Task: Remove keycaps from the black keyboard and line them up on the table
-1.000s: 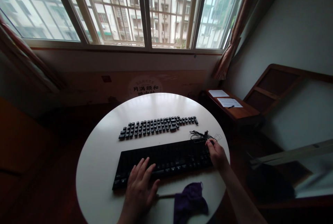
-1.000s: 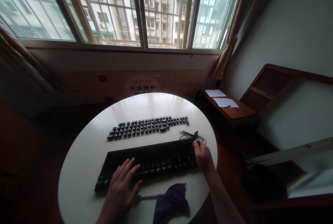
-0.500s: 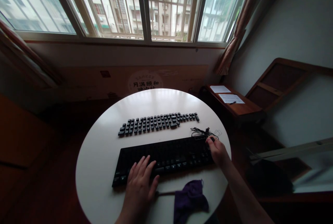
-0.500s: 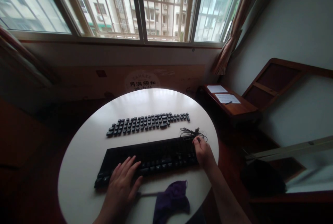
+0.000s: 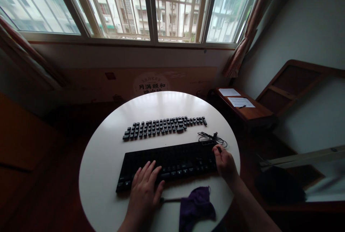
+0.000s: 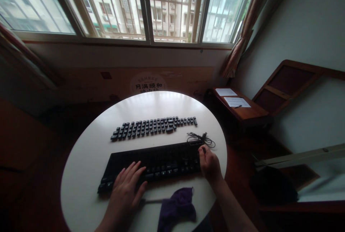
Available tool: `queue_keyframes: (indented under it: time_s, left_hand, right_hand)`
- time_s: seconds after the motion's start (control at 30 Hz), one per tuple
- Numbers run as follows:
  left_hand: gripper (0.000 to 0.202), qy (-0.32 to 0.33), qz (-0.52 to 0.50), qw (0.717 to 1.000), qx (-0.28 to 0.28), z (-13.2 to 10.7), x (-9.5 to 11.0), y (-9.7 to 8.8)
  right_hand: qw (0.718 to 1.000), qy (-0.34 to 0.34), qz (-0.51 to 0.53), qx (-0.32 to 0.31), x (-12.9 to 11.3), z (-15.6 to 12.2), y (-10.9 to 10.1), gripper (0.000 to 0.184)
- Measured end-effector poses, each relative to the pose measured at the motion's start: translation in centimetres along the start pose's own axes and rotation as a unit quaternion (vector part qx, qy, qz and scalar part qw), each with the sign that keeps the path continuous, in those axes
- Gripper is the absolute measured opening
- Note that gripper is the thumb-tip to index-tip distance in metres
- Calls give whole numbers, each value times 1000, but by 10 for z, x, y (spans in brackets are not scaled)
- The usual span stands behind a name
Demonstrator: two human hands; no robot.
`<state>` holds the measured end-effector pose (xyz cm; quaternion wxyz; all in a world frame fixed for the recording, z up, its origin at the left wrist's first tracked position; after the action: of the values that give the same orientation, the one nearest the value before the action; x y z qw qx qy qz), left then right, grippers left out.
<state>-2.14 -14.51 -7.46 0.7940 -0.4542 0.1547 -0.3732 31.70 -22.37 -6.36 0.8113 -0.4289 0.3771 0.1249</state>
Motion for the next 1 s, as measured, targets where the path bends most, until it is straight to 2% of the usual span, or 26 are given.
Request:
queue_keyframes:
  time_s: [0.13, 0.23, 0.67, 1.0]
  left_hand:
    - [38, 4, -1, 1000, 1, 1, 1, -1]
    - [38, -4, -5, 1000, -5, 0, 0, -1]
    - [37, -8, 5, 1000, -22, 2, 2, -4]
    - [37, -17, -19, 1000, -12, 1, 2, -3]
  right_hand:
    - [999, 11, 20, 48, 3, 0, -2, 31]
    - [998, 16, 29, 56, 3, 1, -3, 31]
    - [999, 46, 20, -11, 11, 23, -6, 31]
    - [999, -1, -5, -42, -2, 15, -9, 29]
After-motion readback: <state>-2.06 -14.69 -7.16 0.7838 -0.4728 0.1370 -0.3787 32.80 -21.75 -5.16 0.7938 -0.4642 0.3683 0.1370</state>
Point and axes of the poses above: each hand's wrist, its own z-axis towards the middle knuckle, its own y-axis out of the palm, x = y × z, the point moved 2 cm from there along z, towards the middle knuckle, and after that the axes turned 1 degree about -y, right-handed, at the moved point
